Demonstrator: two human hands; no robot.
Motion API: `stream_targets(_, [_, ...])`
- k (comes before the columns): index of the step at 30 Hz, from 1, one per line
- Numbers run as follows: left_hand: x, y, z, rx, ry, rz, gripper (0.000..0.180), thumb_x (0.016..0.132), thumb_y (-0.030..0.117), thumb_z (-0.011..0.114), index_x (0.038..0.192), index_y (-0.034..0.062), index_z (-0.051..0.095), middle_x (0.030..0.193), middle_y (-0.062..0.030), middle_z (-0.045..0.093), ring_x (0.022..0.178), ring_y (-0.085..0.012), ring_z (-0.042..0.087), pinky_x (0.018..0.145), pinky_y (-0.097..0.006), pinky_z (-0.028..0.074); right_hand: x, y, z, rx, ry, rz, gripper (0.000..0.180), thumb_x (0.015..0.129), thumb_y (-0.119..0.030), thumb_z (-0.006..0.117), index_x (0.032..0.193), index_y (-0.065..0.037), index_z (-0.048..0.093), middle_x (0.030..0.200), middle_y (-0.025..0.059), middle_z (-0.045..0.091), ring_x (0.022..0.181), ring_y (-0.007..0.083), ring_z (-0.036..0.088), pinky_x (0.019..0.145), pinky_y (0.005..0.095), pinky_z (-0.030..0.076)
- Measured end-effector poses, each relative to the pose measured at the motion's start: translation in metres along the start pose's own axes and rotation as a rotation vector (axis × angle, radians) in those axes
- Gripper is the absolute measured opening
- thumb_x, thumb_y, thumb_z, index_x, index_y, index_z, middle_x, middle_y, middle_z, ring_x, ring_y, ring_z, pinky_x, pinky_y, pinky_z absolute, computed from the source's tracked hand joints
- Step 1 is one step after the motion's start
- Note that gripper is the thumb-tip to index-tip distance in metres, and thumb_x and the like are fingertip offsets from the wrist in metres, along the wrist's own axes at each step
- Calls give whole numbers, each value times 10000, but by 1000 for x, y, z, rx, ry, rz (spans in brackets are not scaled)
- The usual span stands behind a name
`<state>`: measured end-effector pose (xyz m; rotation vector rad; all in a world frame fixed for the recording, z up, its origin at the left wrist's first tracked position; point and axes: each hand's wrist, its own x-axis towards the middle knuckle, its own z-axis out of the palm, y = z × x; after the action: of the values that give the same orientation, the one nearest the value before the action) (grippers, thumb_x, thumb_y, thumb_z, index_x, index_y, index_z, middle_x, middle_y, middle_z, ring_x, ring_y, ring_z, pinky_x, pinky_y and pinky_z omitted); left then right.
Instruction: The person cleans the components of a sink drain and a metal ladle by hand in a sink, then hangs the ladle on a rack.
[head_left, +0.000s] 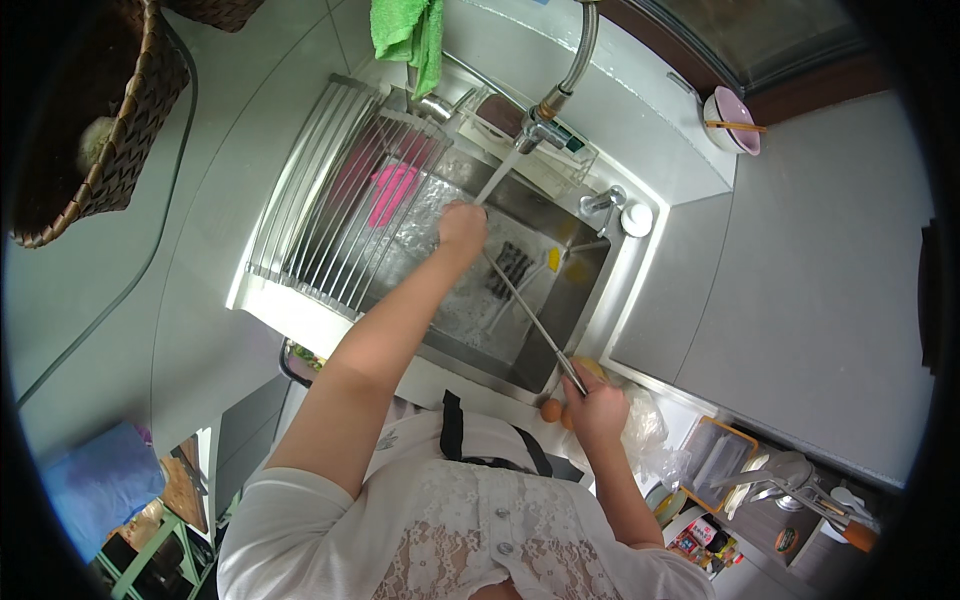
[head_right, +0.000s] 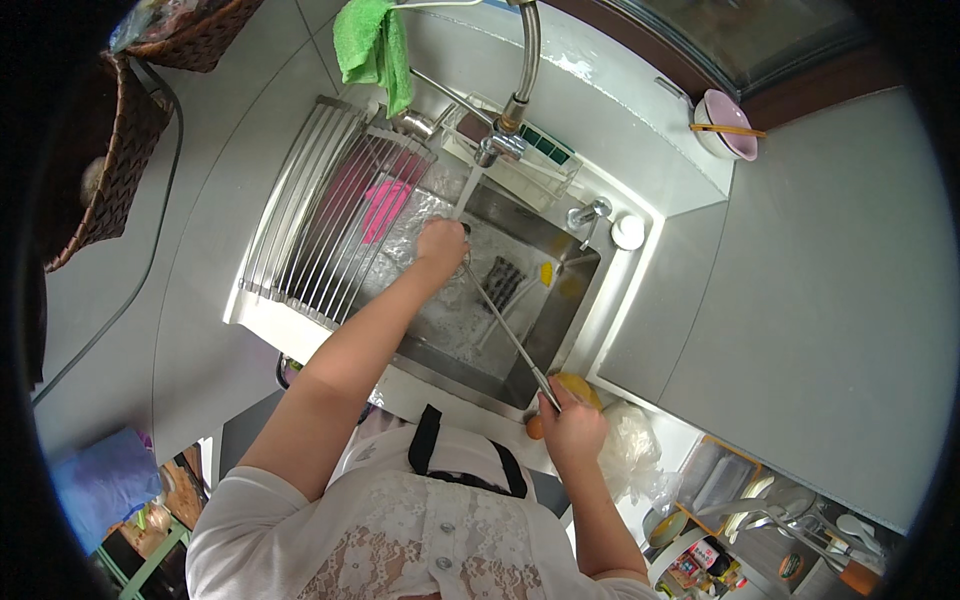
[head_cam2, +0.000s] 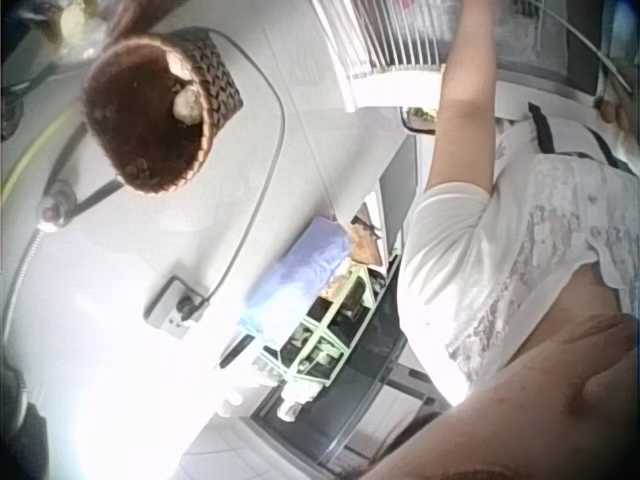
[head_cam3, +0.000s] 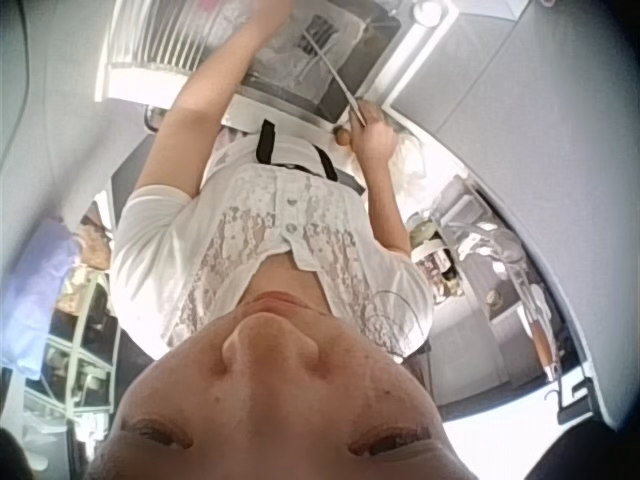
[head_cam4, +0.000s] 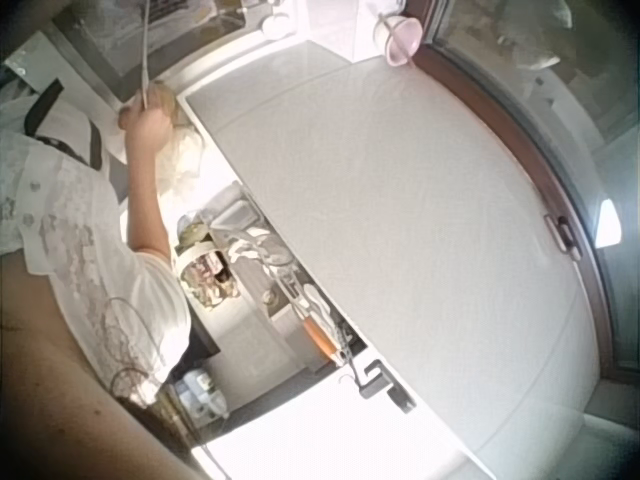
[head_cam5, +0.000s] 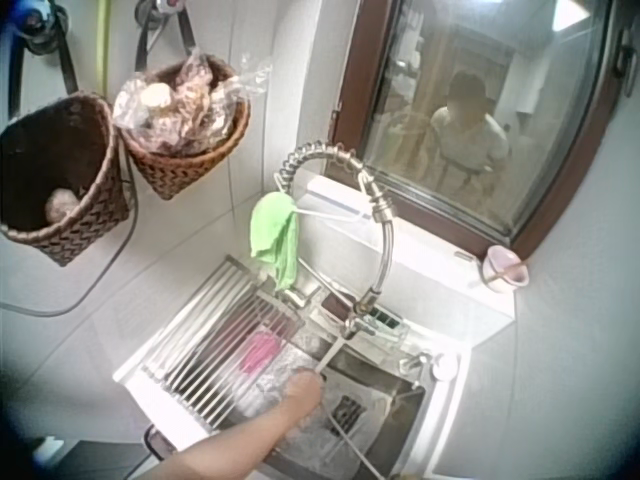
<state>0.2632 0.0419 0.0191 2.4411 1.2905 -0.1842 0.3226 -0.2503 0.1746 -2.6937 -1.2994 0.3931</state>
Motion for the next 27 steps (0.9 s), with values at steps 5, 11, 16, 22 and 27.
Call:
stream_targets(5, [6, 8, 14, 50, 51, 51, 313, 694, 238, 682, 898, 4, 641, 955, -195, 583, 918, -304, 560, 769, -355, 487, -1, 1, 0, 11, -3, 27, 259, 743, -299, 643, 964, -166, 666, 806, 94, 654, 681, 253, 629, 596, 357, 498])
stream_targets(11, [15, -14, 20, -131, 94, 32, 416, 654, 312, 686, 922, -2, 630, 994, -204, 564, 988, -326, 521, 835, -368, 447, -3, 4, 1, 28, 11, 17, 264, 741, -299, 643, 964, -159, 665, 803, 94, 653, 679, 253, 628, 596, 357, 499])
stream_targets(16, [8, -6, 7, -143, -43, -46, 501, 620, 355, 700, 950, -13, 613, 1006, -179, 565, 1017, -309, 517, 868, -365, 433, -4, 4, 0, -32, -26, 30, 267, 741, -305, 643, 964, -160, 665, 791, 92, 653, 667, 249, 627, 586, 356, 498])
stream_targets(22, [3, 6, 10, -142, 114, -20, 402, 657, 258, 702, 945, -8, 612, 990, -173, 560, 993, -304, 530, 816, -375, 467, 0, 1, 0, -38, 15, 5, 264, 741, -300, 642, 963, -158, 664, 784, 88, 651, 655, 249, 625, 571, 357, 493])
stream_targets(27, [-7, 16, -2, -117, 126, -39, 407, 662, 258, 718, 940, -17, 607, 1009, -178, 541, 987, -302, 529, 839, -386, 459, 0, 3, -2, -16, 13, 19, 265, 737, -295, 646, 960, -154, 664, 801, 90, 652, 669, 247, 627, 583, 351, 494])
